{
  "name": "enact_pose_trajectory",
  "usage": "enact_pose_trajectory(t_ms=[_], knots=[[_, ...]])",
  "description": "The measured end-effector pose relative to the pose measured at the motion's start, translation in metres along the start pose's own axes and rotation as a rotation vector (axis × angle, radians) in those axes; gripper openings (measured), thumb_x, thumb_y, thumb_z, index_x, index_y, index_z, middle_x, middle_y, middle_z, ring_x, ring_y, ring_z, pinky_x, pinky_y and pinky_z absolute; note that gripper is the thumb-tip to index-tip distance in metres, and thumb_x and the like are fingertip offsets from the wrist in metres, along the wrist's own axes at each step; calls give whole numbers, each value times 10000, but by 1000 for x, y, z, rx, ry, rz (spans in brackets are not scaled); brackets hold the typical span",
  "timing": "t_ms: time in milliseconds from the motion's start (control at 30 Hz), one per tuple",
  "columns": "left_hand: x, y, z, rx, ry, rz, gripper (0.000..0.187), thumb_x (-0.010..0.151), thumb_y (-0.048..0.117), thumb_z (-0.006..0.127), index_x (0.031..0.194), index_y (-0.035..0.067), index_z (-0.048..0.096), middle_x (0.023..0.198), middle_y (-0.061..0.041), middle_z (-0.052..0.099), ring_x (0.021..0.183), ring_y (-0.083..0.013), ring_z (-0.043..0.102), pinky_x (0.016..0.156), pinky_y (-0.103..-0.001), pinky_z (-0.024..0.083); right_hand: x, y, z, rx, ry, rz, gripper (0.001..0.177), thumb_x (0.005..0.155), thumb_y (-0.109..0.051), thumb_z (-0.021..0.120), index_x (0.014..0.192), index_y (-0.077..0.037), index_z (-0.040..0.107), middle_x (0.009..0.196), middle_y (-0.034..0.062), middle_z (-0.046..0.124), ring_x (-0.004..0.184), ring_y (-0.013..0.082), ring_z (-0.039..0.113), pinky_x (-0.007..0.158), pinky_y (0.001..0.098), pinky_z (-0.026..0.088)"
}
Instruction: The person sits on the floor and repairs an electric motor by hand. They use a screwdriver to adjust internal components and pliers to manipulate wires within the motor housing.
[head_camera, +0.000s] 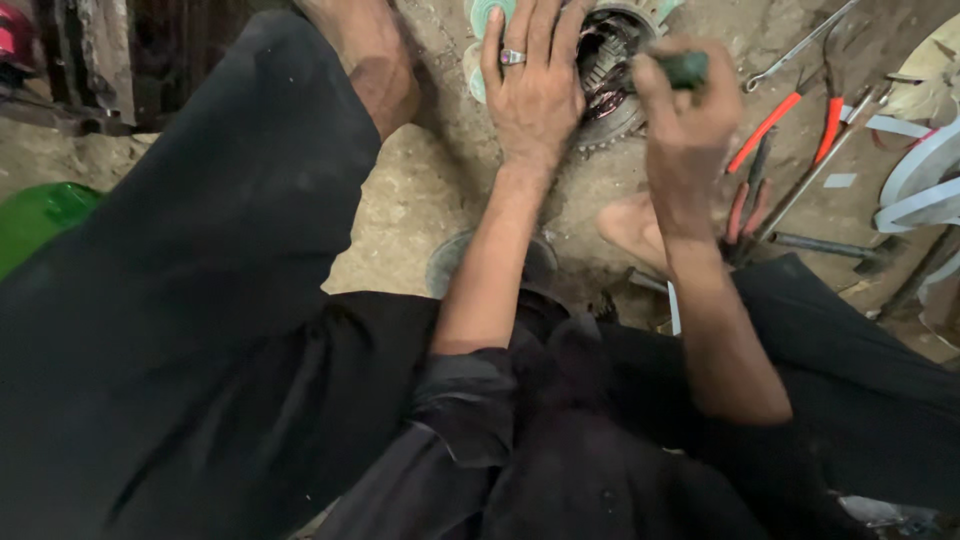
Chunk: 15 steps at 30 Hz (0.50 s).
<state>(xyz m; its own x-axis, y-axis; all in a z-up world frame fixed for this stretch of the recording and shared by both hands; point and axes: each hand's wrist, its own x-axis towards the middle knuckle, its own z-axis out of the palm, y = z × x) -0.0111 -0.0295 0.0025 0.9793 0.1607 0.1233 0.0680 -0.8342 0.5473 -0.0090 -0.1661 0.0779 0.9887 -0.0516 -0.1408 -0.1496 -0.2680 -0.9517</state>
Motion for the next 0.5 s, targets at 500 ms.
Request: enact_pose_trajectory(t_ms=[500], knots=[[0, 1, -5, -7, -22, -12, 568, 908, 72, 663, 1441, 243, 563, 1478, 25, 531, 1452, -169, 455, 1294, -432, 230, 23, 4, -2, 681, -265, 117, 556, 1147, -329, 461, 676, -65, 326, 613, 66, 299, 602, 191, 297, 637, 337, 262]])
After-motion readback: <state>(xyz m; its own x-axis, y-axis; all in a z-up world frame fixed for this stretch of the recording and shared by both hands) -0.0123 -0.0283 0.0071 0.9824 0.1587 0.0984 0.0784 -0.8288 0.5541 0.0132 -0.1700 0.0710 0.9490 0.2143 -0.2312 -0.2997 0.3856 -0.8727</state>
